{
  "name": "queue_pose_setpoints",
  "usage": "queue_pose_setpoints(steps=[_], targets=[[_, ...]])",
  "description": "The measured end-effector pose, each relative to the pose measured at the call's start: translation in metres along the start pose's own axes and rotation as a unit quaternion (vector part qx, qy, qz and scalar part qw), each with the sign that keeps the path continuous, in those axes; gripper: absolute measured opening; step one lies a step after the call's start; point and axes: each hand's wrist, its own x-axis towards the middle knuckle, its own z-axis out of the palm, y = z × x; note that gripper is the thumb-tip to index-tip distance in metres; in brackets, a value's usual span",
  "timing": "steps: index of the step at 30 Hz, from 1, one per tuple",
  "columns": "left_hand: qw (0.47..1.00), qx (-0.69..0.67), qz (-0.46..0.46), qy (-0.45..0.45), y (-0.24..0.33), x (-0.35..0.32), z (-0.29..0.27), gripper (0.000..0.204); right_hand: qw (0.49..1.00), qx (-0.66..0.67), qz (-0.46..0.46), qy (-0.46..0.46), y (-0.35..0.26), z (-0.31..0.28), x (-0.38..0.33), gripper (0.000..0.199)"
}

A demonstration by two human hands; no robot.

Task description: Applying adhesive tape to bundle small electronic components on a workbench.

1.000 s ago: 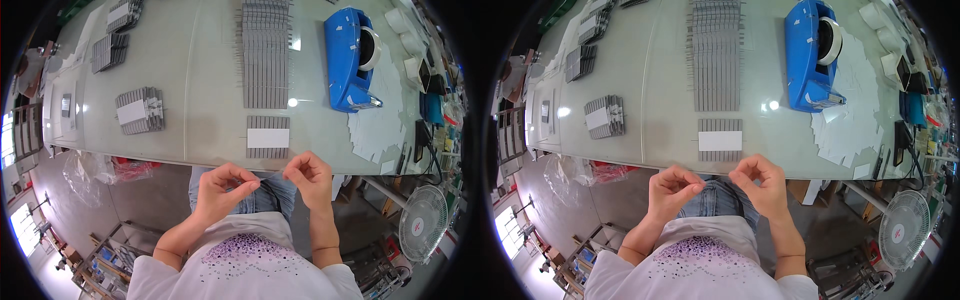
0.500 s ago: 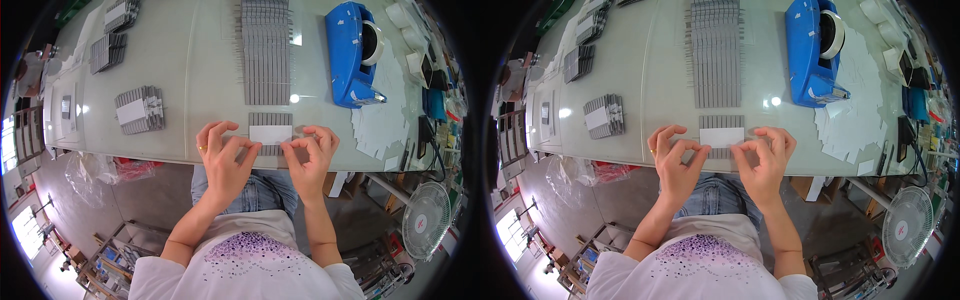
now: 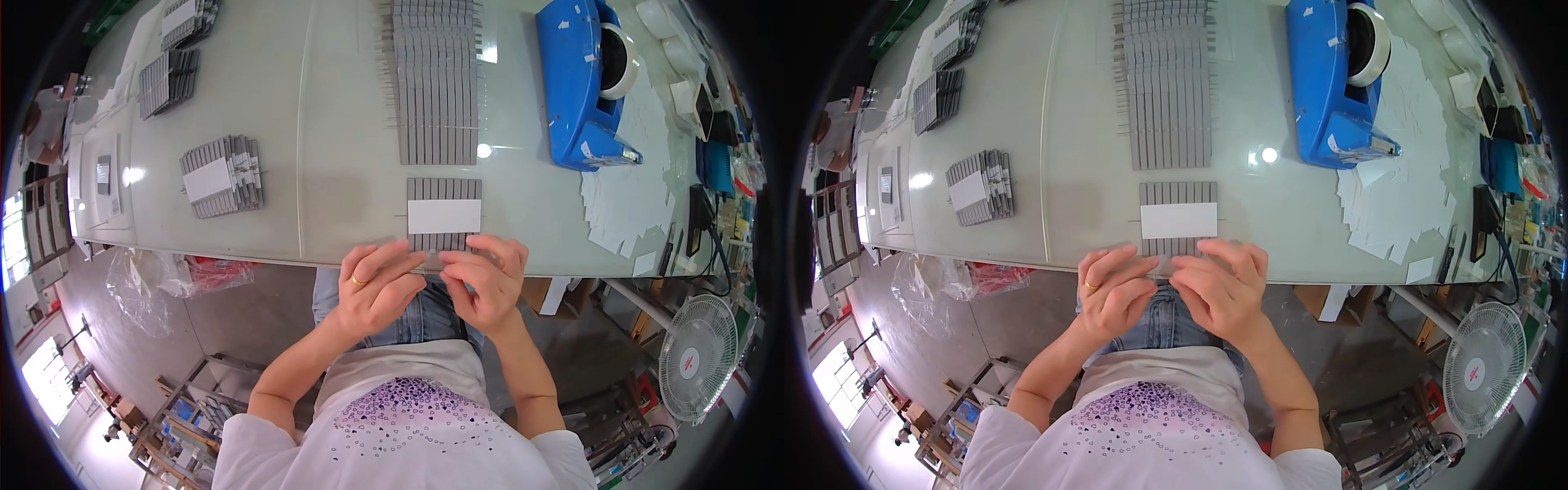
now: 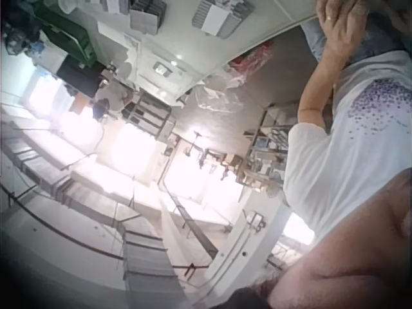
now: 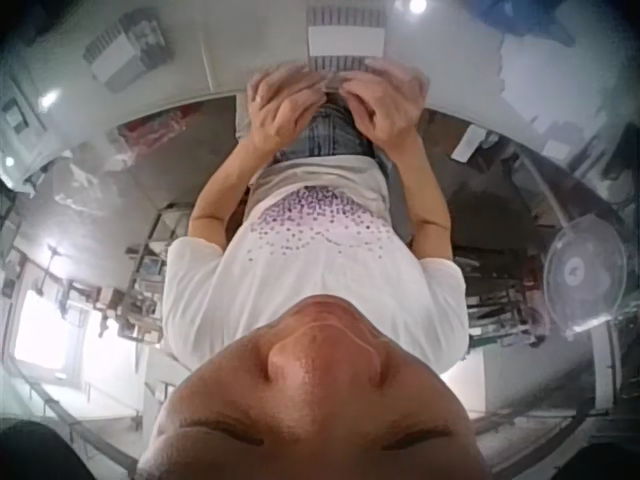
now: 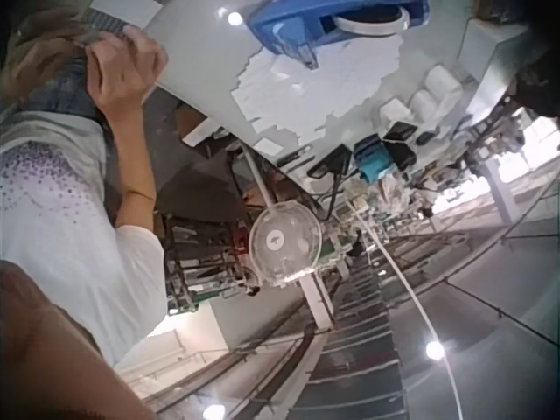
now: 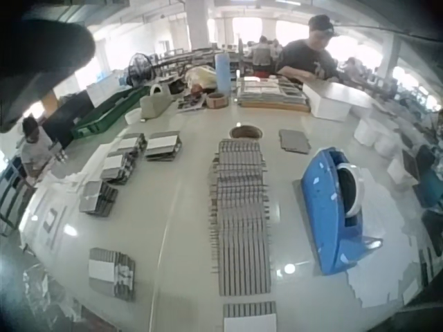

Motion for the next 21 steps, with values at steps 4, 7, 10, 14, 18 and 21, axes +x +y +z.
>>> queue_pose_setpoints(steps=[4,7,10,14,18,21], targets=[[0.999,-0.003,0.03,0.009,-0.003,-0.006,0.008,0.024,0.999,-0.033,-0.021,0.01,0.001,0.005,-0.003,0.017],[0.999,-0.003,0.041,0.0,-0.004,-0.005,0.011,0.02,0.999,-0.039,-0.021,0.018,0.002,0.006,-0.004,0.017],[0.999,-0.004,0.048,0.002,-0.005,-0.004,0.012,0.02,0.998,-0.052,-0.022,0.015,0.002,0.007,-0.004,0.017],[0.999,-0.003,0.049,0.001,-0.006,-0.004,0.013,0.02,0.998,-0.05,-0.018,0.019,0.001,0.008,-0.004,0.017],[0.999,-0.003,0.052,0.002,-0.006,-0.004,0.013,0.021,0.998,-0.05,-0.017,0.017,0.001,0.008,-0.005,0.016],[0.999,-0.004,0.054,0.003,-0.006,-0.004,0.014,0.021,0.998,-0.052,-0.018,0.015,0.001,0.007,-0.005,0.016]])
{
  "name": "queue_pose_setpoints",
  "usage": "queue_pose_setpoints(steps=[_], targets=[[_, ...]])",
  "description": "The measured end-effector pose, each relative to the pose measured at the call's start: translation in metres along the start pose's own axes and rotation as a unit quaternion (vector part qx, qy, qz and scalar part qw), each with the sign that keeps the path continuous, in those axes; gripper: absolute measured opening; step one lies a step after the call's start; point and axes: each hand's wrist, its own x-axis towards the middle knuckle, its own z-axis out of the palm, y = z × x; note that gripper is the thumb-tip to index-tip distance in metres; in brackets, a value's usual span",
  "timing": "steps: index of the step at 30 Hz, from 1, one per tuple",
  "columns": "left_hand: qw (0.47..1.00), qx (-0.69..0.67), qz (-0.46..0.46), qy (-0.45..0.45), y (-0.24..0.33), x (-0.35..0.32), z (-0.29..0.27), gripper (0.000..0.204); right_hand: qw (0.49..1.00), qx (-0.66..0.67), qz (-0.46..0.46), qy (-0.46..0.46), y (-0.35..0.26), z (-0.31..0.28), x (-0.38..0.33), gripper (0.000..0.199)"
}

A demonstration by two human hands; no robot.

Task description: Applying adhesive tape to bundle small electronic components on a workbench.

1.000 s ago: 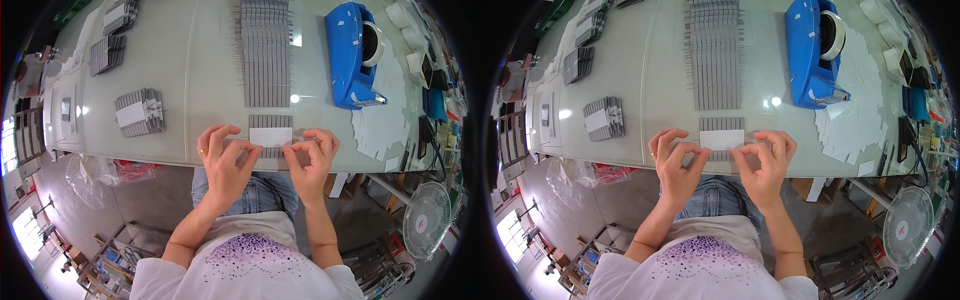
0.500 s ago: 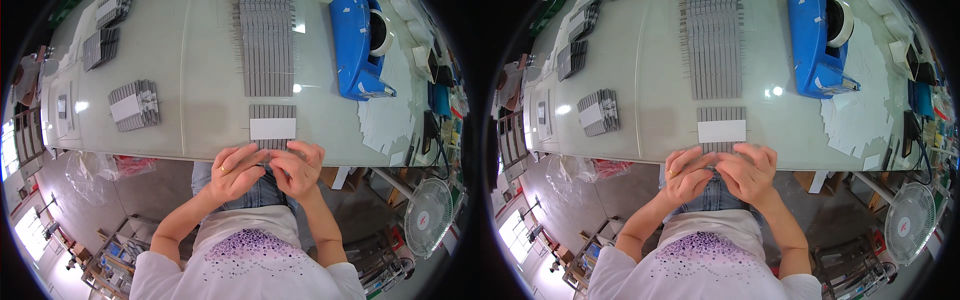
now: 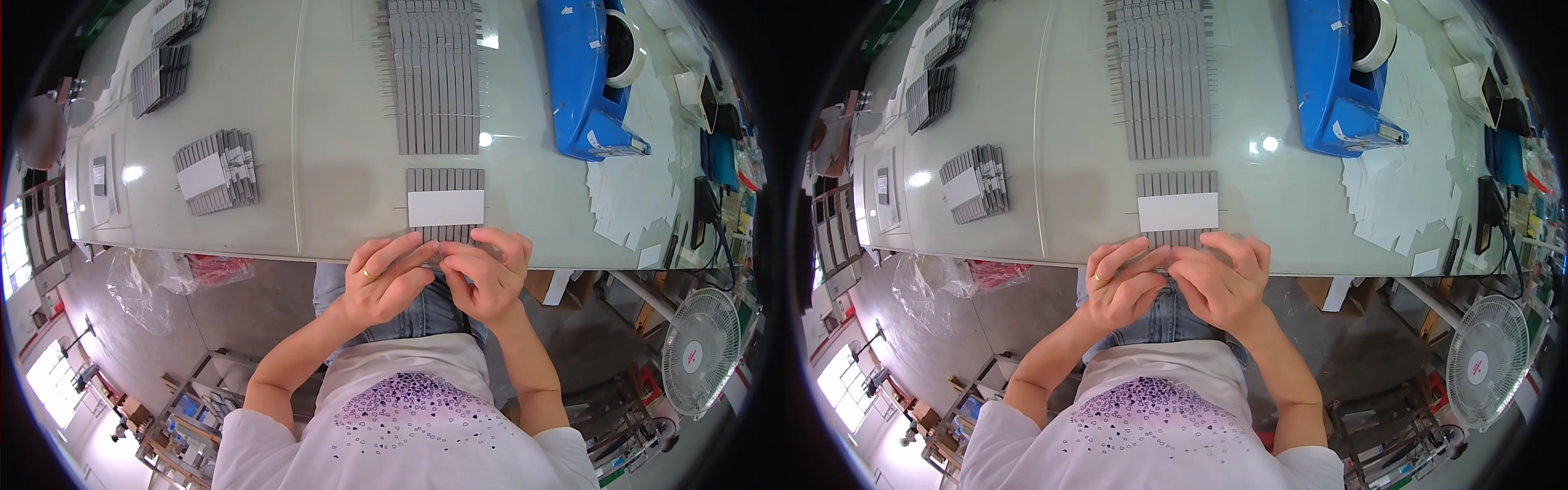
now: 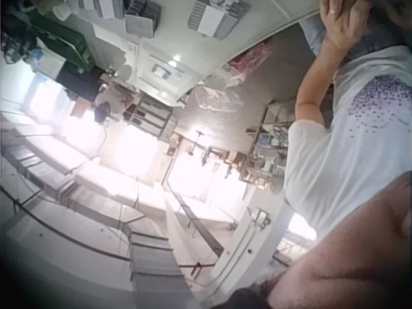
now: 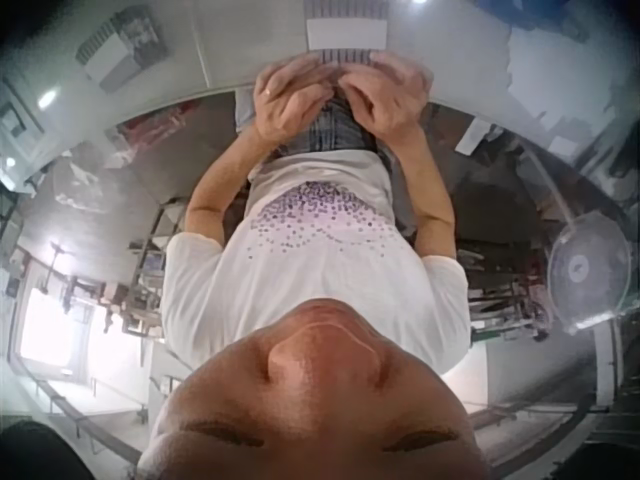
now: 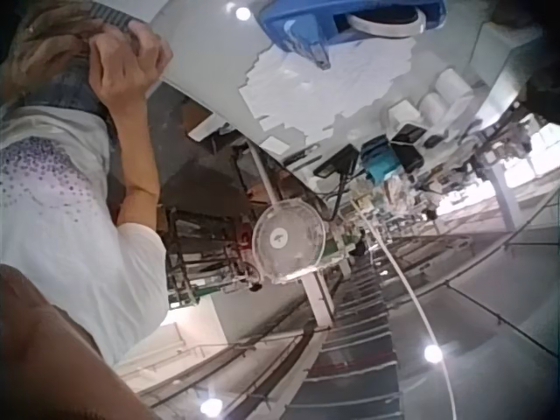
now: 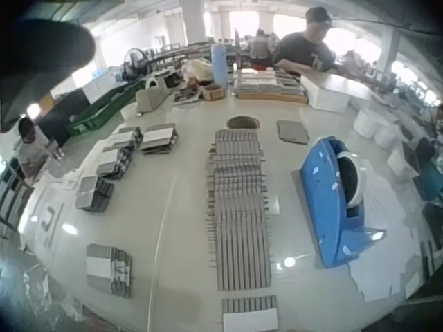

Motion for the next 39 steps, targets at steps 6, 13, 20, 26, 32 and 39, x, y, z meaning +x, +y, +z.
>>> queue_pose_setpoints(steps=[6,13,20,26,32,39], targets=[[0.998,-0.034,-0.049,0.001,0.005,0.008,-0.009,0.022,0.999,0.028,0.021,-0.007,-0.005,-0.006,0.006,0.018],[0.957,-0.046,-0.286,0.009,0.009,0.038,-0.024,0.02,0.98,0.044,0.194,-0.022,-0.002,-0.02,0.027,0.019],[0.956,0.022,-0.29,-0.015,0.008,0.056,-0.014,0.018,0.968,0.014,0.249,-0.015,-0.002,-0.014,0.03,0.015],[0.957,0.032,-0.289,-0.026,0.009,0.053,-0.013,0.018,0.969,0.006,0.248,-0.013,0.0,-0.012,0.028,0.015],[0.956,0.05,-0.286,-0.04,0.009,0.053,-0.013,0.022,0.969,-0.011,0.247,-0.012,-0.002,-0.011,0.029,0.019],[0.952,0.059,-0.297,-0.039,0.01,0.052,-0.012,0.031,0.961,0.01,0.276,-0.018,0.002,-0.021,0.028,0.022]])
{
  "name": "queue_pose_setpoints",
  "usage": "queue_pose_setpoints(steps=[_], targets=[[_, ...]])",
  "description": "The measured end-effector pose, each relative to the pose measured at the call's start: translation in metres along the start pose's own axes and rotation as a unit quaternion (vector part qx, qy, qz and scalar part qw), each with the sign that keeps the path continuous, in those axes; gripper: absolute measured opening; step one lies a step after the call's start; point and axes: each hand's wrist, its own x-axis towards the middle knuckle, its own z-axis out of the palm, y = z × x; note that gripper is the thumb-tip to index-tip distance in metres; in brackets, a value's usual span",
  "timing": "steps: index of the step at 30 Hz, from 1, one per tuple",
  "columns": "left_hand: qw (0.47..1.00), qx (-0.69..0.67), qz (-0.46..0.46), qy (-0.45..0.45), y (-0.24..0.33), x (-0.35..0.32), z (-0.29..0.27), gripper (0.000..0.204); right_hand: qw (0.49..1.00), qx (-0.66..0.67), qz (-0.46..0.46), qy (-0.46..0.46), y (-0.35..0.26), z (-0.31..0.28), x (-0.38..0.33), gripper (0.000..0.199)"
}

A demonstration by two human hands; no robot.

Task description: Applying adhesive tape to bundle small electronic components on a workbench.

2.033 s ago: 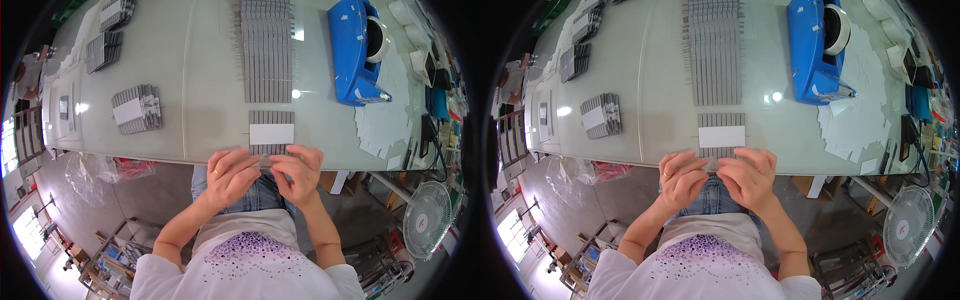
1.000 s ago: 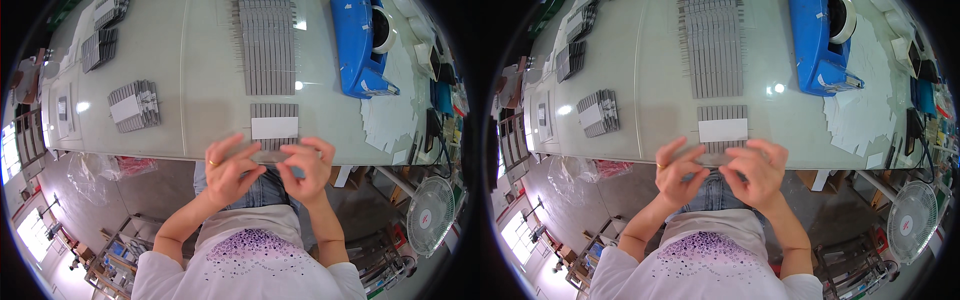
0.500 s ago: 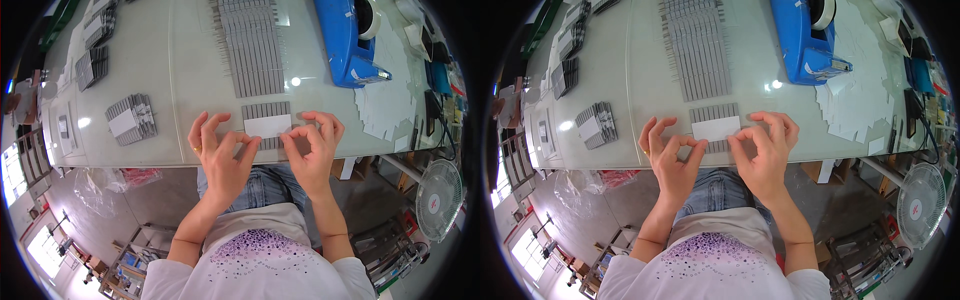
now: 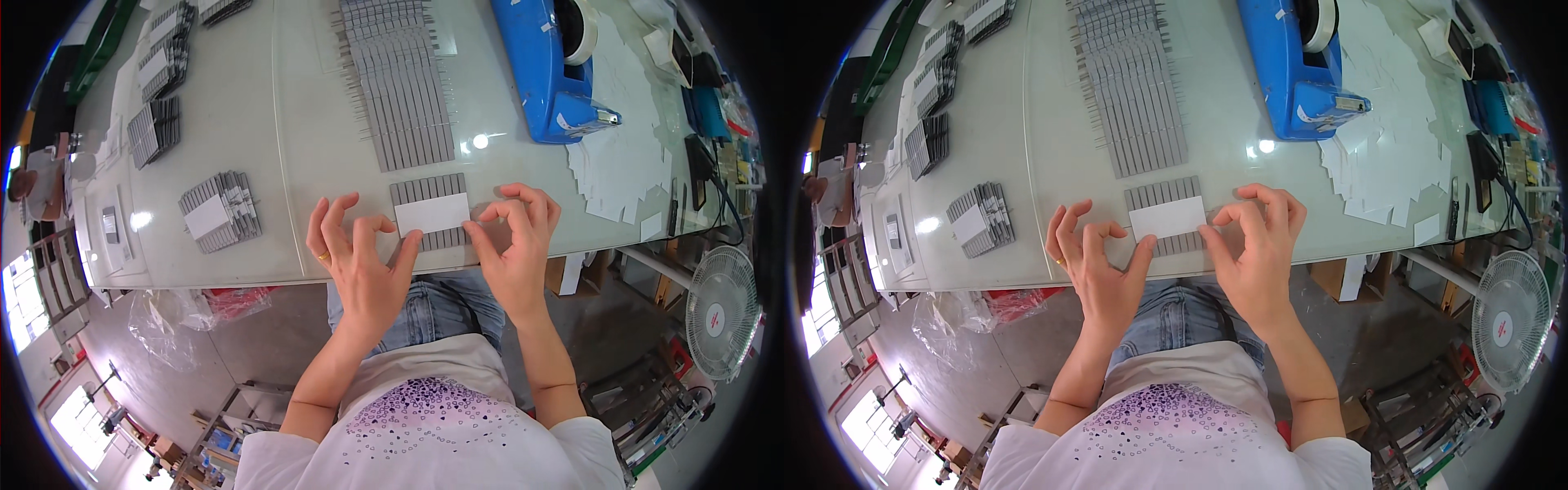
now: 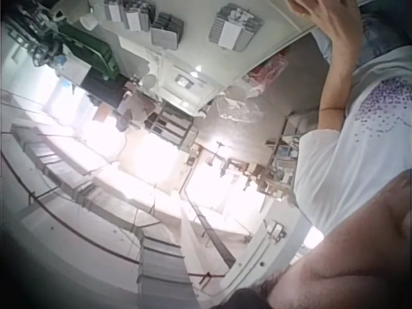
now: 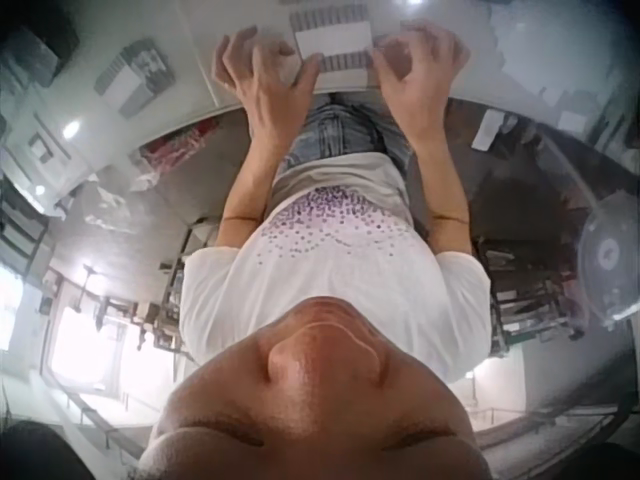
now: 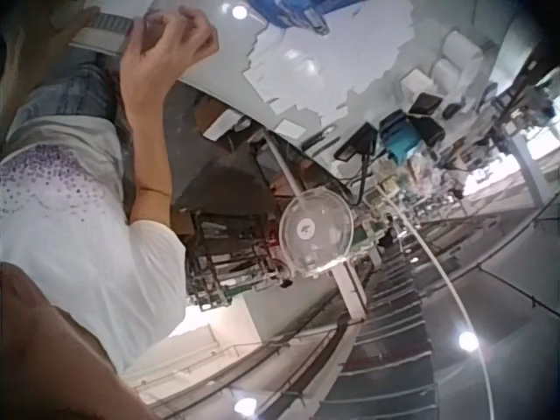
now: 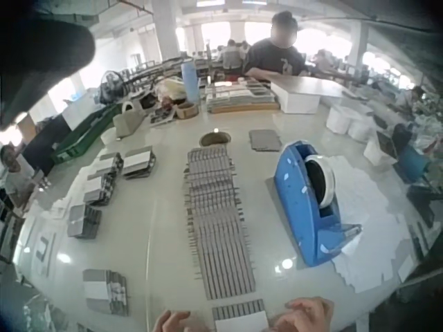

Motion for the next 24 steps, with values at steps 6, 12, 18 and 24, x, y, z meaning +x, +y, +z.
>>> queue_pose_setpoints(steps=[6,12,18,24], targets=[[0.997,-0.041,0.05,0.032,-0.013,-0.006,-0.003,0.031,0.999,0.045,0.011,0.011,0.004,-0.005,-0.002,0.016],[0.976,0.03,0.216,0.01,-0.045,-0.013,-0.019,0.038,0.992,-0.04,-0.122,-0.005,-0.006,0.004,-0.018,0.031],[0.959,0.083,0.272,0.004,-0.052,-0.015,-0.012,0.04,0.98,-0.105,-0.168,-0.027,-0.02,0.032,-0.039,0.045],[0.95,0.116,0.29,0.001,-0.053,-0.014,-0.012,0.041,0.972,-0.132,-0.183,-0.057,-0.018,0.032,-0.044,0.047]])
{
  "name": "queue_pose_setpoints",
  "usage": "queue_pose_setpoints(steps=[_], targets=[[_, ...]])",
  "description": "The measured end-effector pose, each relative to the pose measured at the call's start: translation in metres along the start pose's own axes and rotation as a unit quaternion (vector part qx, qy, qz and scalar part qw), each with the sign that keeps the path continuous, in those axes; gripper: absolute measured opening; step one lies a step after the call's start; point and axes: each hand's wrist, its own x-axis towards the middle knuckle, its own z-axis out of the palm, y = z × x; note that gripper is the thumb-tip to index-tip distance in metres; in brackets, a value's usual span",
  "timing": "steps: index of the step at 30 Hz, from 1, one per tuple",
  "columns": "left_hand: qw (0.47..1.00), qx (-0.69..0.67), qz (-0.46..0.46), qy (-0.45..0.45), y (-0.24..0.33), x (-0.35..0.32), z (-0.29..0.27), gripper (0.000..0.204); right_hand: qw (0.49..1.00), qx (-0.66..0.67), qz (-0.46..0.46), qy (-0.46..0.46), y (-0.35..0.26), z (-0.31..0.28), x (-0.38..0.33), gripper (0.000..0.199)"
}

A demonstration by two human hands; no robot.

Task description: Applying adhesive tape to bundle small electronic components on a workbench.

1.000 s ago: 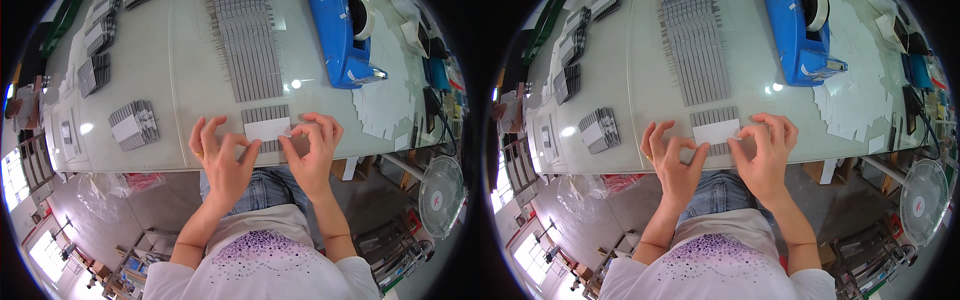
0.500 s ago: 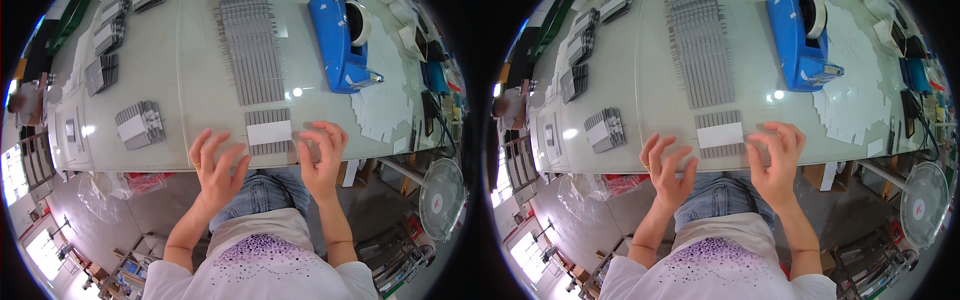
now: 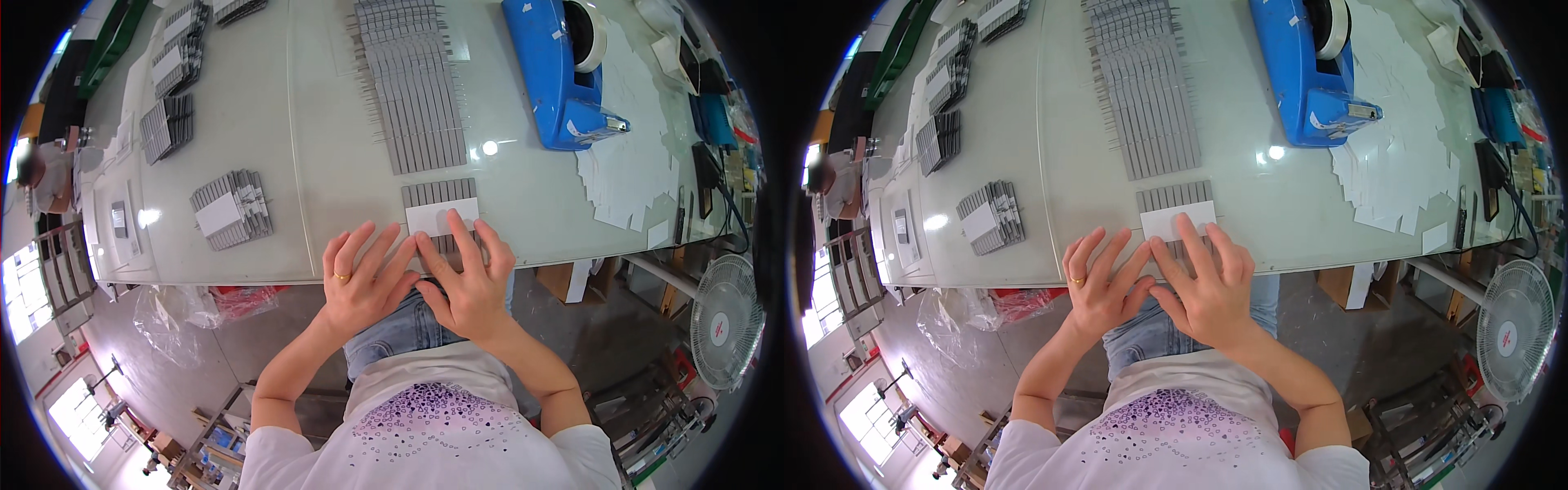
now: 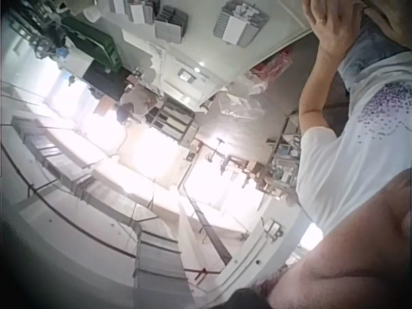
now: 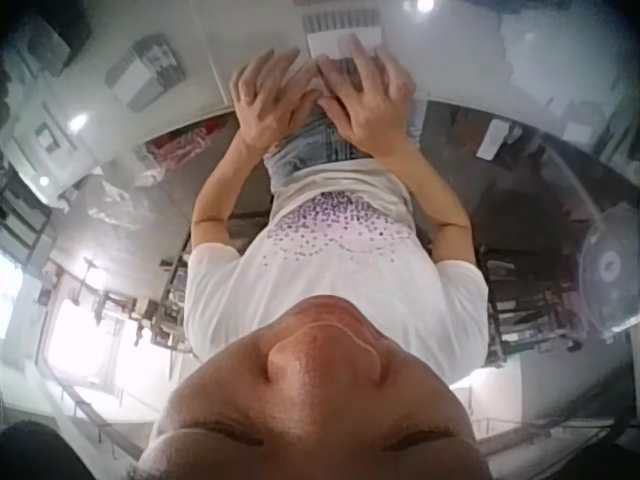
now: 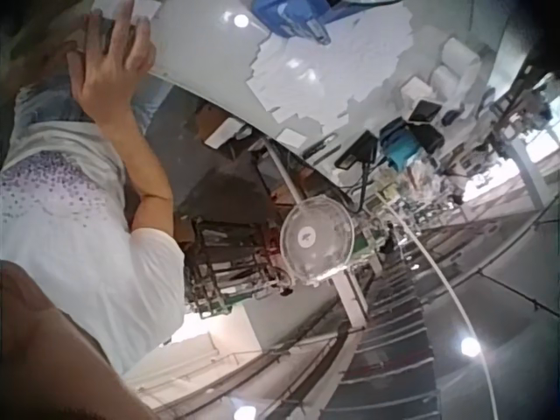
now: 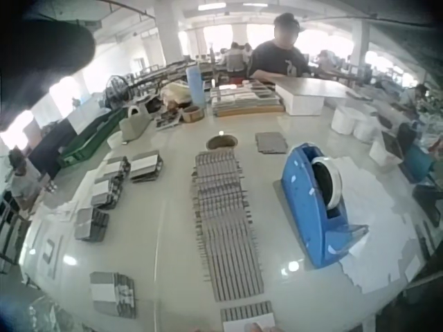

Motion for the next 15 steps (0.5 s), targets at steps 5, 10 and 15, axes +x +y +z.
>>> queue_pose_setpoints(steps=[5,10,15], targets=[[0.995,0.065,-0.007,-0.071,0.012,0.005,-0.015,0.043,0.999,-0.032,0.01,0.007,0.002,-0.002,0.0,0.047],[0.99,0.072,-0.006,-0.118,0.015,0.01,-0.026,0.047,0.998,-0.062,0.029,0.001,0.009,-0.013,-0.003,0.047],[0.988,0.066,-0.005,-0.136,0.016,0.009,-0.028,0.05,0.995,-0.082,0.063,0.001,0.022,-0.024,-0.01,0.046]])
